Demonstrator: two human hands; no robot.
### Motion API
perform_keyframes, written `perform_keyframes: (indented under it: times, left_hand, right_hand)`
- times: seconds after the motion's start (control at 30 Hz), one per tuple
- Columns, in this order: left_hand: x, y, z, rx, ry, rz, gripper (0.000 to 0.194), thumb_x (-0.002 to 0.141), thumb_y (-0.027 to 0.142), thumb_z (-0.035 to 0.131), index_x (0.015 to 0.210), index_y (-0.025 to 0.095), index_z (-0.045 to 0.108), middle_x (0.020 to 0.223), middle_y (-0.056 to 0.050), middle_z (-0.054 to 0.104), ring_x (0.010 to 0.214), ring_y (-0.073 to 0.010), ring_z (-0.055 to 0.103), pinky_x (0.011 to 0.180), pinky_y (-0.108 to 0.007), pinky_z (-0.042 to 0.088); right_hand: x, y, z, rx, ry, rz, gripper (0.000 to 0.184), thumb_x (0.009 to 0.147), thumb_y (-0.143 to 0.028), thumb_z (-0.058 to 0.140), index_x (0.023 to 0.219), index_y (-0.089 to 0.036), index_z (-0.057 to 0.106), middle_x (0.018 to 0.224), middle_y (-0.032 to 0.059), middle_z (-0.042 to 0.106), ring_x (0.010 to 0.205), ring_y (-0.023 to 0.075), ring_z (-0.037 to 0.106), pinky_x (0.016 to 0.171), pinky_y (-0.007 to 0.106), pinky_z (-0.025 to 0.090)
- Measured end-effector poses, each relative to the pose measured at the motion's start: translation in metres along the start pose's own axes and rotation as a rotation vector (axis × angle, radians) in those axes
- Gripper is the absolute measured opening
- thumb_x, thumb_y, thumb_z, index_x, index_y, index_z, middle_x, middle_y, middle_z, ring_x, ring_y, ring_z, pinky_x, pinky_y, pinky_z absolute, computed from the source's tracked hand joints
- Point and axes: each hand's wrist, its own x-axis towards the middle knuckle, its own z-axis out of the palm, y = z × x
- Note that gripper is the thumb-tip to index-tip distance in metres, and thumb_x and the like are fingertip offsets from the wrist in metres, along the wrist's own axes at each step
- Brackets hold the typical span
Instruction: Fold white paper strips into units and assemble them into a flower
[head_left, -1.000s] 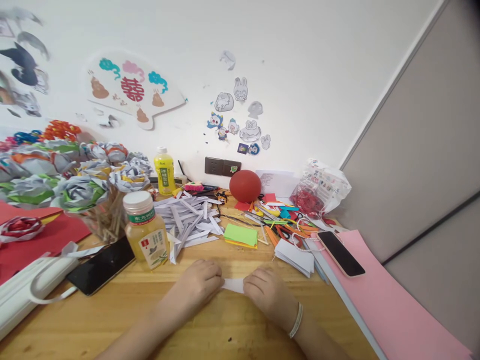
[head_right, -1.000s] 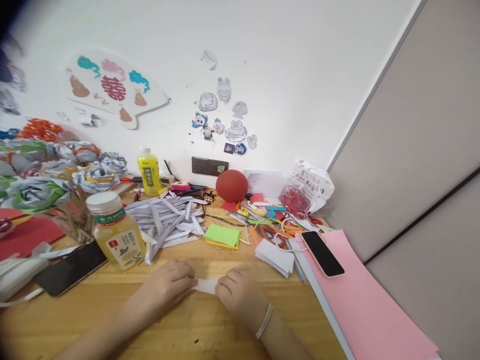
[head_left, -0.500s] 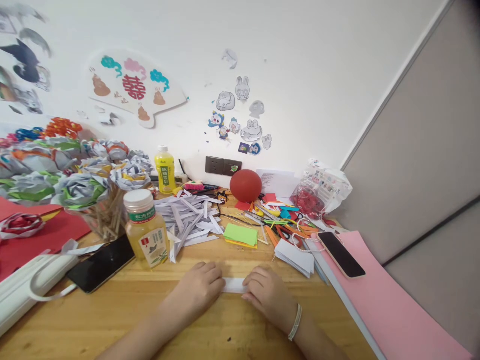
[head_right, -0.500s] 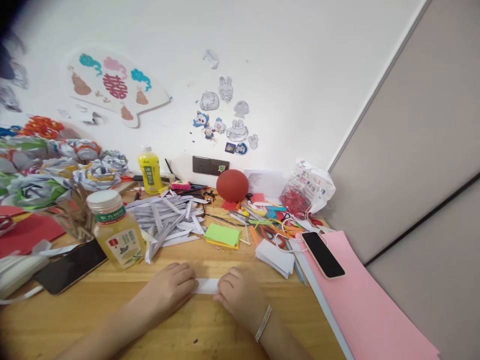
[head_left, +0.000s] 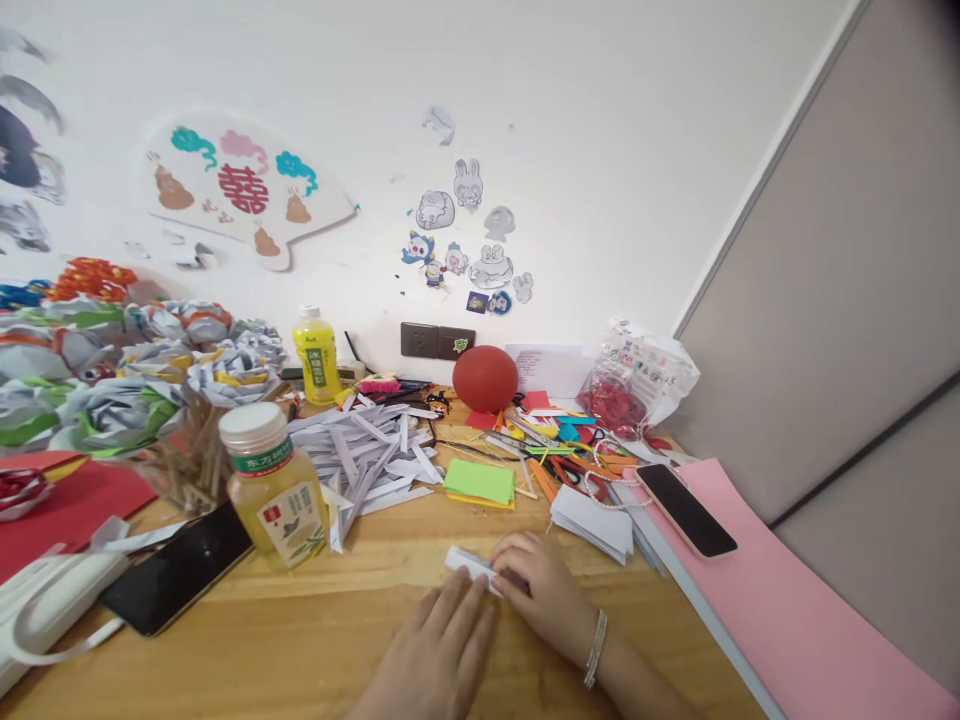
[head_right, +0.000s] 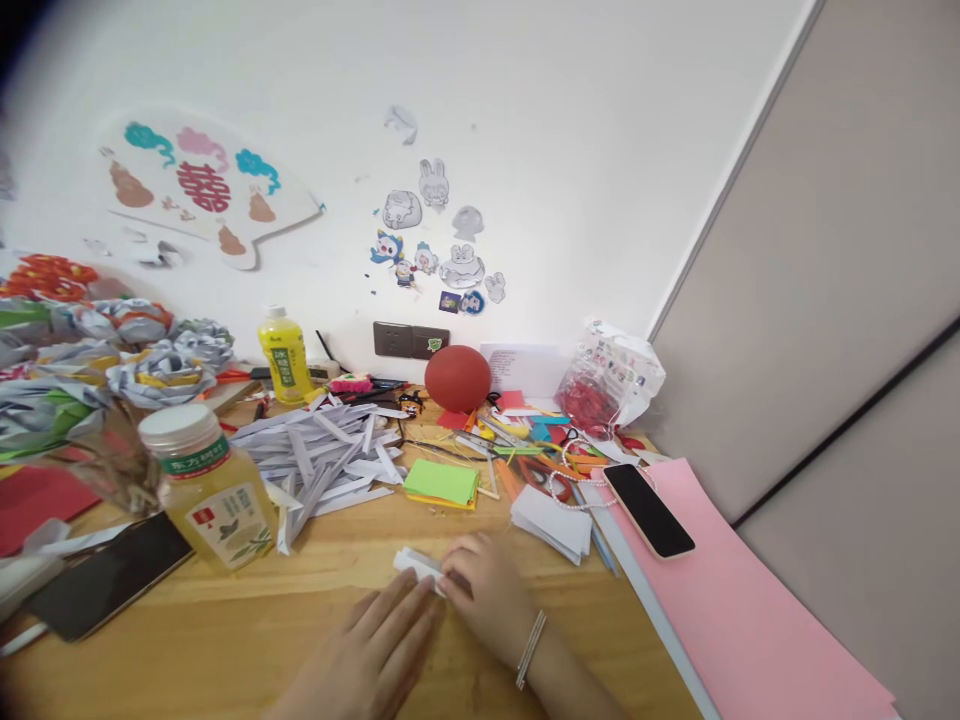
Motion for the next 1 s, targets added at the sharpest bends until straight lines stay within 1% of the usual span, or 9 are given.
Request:
perform_keyframes:
  times: [0.07,0.13,0.3,0.43,0.53,0.63,0.8,1.0]
  left_hand:
    - [0.000,-0.001,-0.001,0.037,-0.002,0.022,0.040,0.084,0.011,0.043,0.124,0.013,0.049,0.125,-0.011,0.056,0.114,-0.0306,0.050,0.087,-0.039,0.045]
    - [-0.001,0.000,0.000,0.048,0.000,0.024,0.038,0.084,0.009,0.042,0.121,0.012,0.052,0.122,-0.011,0.058,0.113,-0.0302,0.051,0.086,-0.039,0.045]
    - [-0.003,0.002,0.005,-0.015,0.011,-0.012,0.030,0.088,0.017,0.044,0.115,0.014,0.055,0.117,-0.010,0.062,0.111,-0.0293,0.054,0.086,-0.039,0.046]
    - [0.000,-0.002,-0.001,-0.106,-0.066,-0.028,0.028,0.087,0.024,0.048,0.113,0.017,0.056,0.119,-0.010,0.061,0.110,-0.0289,0.055,0.087,-0.040,0.046]
    - [0.002,-0.005,-0.005,-0.140,-0.114,-0.035,0.033,0.083,0.022,0.052,0.115,0.018,0.054,0.121,-0.011,0.059,0.112,-0.0304,0.054,0.087,-0.041,0.045]
    - [0.000,-0.005,-0.004,-0.160,-0.139,-0.054,0.037,0.083,0.021,0.051,0.120,0.019,0.051,0.126,-0.011,0.055,0.116,-0.0307,0.050,0.090,-0.042,0.043]
    - [-0.002,-0.004,0.002,-0.179,-0.186,-0.078,0.038,0.084,0.022,0.048,0.122,0.020,0.050,0.132,-0.011,0.050,0.122,-0.0290,0.044,0.095,-0.040,0.040]
    - [-0.001,-0.003,-0.002,-0.177,-0.261,-0.082,0.042,0.083,0.021,0.047,0.125,0.020,0.047,0.135,-0.011,0.047,0.124,-0.0315,0.041,0.095,-0.044,0.040]
  right_hand:
    - [0.001,0.001,-0.001,0.046,-0.019,0.002,0.007,0.081,-0.016,0.059,0.075,-0.018,0.062,0.083,0.0015,0.063,0.081,0.0160,0.055,0.074,0.027,0.040]
    - [0.001,0.001,-0.002,0.073,-0.042,0.002,0.006,0.081,-0.017,0.060,0.076,-0.019,0.063,0.082,0.0012,0.064,0.081,0.0160,0.055,0.074,0.027,0.041]
    - [-0.001,-0.001,-0.003,0.041,-0.049,0.008,0.005,0.079,-0.015,0.061,0.080,-0.018,0.064,0.086,0.0021,0.063,0.084,0.0166,0.054,0.076,0.028,0.041]
    - [-0.003,-0.001,-0.001,-0.060,-0.038,0.005,0.008,0.080,-0.015,0.059,0.083,-0.019,0.065,0.087,0.0024,0.061,0.084,0.0166,0.053,0.075,0.028,0.041]
    - [-0.005,-0.001,0.000,-0.111,-0.001,0.004,0.010,0.080,-0.013,0.058,0.084,-0.019,0.065,0.086,0.0024,0.060,0.083,0.0166,0.052,0.074,0.029,0.040]
    - [-0.005,-0.001,0.001,-0.122,0.024,0.001,0.011,0.080,-0.011,0.057,0.084,-0.018,0.064,0.086,0.0029,0.060,0.084,0.0167,0.052,0.075,0.029,0.040]
    - [-0.005,0.000,0.001,-0.136,0.016,0.006,0.012,0.079,-0.011,0.058,0.088,-0.018,0.064,0.089,0.0035,0.060,0.085,0.0171,0.052,0.076,0.029,0.040]
    - [-0.004,0.004,0.003,-0.126,0.007,0.007,0.010,0.081,-0.012,0.057,0.086,-0.018,0.064,0.086,0.0030,0.062,0.084,0.0168,0.053,0.076,0.029,0.041]
